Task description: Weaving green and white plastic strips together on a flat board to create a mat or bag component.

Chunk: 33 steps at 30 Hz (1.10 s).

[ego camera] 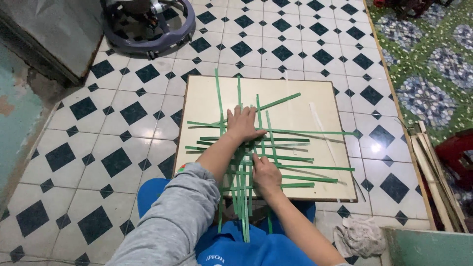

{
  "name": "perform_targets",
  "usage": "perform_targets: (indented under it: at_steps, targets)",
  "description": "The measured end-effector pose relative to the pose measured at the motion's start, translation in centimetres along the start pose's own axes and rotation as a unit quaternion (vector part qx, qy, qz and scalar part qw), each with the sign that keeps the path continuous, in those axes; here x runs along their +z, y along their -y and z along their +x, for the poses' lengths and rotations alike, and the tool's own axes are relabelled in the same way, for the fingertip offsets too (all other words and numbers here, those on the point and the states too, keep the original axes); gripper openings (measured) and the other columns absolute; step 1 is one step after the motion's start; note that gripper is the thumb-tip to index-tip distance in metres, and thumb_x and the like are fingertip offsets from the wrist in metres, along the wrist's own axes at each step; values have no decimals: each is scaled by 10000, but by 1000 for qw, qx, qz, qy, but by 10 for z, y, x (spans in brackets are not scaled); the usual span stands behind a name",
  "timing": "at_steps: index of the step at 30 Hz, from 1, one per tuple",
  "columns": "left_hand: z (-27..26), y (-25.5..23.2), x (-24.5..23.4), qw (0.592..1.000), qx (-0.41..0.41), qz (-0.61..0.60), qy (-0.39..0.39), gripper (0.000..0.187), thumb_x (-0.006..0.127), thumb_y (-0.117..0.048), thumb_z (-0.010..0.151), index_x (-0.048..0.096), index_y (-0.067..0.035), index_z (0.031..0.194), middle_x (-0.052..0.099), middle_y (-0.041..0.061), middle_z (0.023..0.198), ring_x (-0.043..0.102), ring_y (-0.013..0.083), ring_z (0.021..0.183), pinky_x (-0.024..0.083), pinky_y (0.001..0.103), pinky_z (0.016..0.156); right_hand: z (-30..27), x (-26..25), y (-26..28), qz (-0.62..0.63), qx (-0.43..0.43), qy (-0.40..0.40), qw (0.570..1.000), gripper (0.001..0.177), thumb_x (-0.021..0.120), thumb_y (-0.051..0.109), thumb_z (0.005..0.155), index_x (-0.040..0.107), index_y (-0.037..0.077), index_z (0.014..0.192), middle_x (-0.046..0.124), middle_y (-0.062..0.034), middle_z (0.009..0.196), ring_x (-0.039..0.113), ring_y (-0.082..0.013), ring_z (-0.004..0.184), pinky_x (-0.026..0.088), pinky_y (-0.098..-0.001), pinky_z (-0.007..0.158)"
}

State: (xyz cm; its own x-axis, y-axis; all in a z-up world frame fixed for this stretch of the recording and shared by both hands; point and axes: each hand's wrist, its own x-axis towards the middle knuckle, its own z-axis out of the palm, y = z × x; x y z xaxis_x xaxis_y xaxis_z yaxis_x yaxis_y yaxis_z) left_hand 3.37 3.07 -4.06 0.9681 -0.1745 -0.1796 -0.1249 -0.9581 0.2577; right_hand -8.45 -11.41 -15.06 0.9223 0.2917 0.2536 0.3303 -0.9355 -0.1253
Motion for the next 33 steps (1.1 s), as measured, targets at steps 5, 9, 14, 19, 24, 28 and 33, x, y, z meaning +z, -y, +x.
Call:
perform_targets:
  at_steps: [5,9,14,19,24,28,33]
  targets:
    - [8,0,6,999,-24,-3,24,918,552,-777,747,422,-155,1409,462,111,1296,344,377,1284,294,659,1003,1,-4,1,10,12,23,1000,404,502,253,877,569,243,1275,508,-27,829,633,-240,670,554,-373,574]
    - [11,4,15,999,-18,20,23,853,516,-828,721,475,-271,1366,466,65,1197,382,345,1206,323,596,965,1,-4,2,-5,5,0,1000,384,503,249,878,589,253,1252,498,-9,807,629,-209,657,548,-347,556]
    - [-2,13,3,996,25,82,13,816,374,-862,773,436,-327,1386,448,77,1156,421,336,1159,314,572,986,0,-12,4,-4,3,-13,1000,385,538,245,858,603,255,1237,498,-1,790,629,-196,650,551,-332,562]
    - [5,25,15,993,51,107,10,775,323,-887,780,465,-376,1345,468,59,1086,498,288,1076,401,448,928,-2,-16,8,-10,-1,-18,1000,370,543,238,859,620,258,1221,494,11,770,624,-189,637,541,-330,542]
    - [-9,22,13,995,64,74,-11,673,382,-798,834,514,-354,1323,473,49,1071,490,276,1066,418,426,907,-1,-13,7,2,9,-20,1000,375,564,232,840,629,250,1208,508,0,759,637,-215,637,549,-355,543]
    - [-10,21,23,997,47,56,-37,653,393,-765,860,542,-329,1323,490,60,1057,504,268,1025,430,420,888,3,-20,10,3,6,-26,1000,349,543,219,849,631,237,1186,508,2,754,635,-204,649,546,-345,549]
    - [-6,26,39,994,59,70,-52,566,354,-700,913,511,-334,1315,482,56,1022,516,270,983,446,410,846,3,-26,13,-4,12,-25,1000,325,533,213,856,628,238,1165,515,6,729,640,-199,623,543,-346,535]
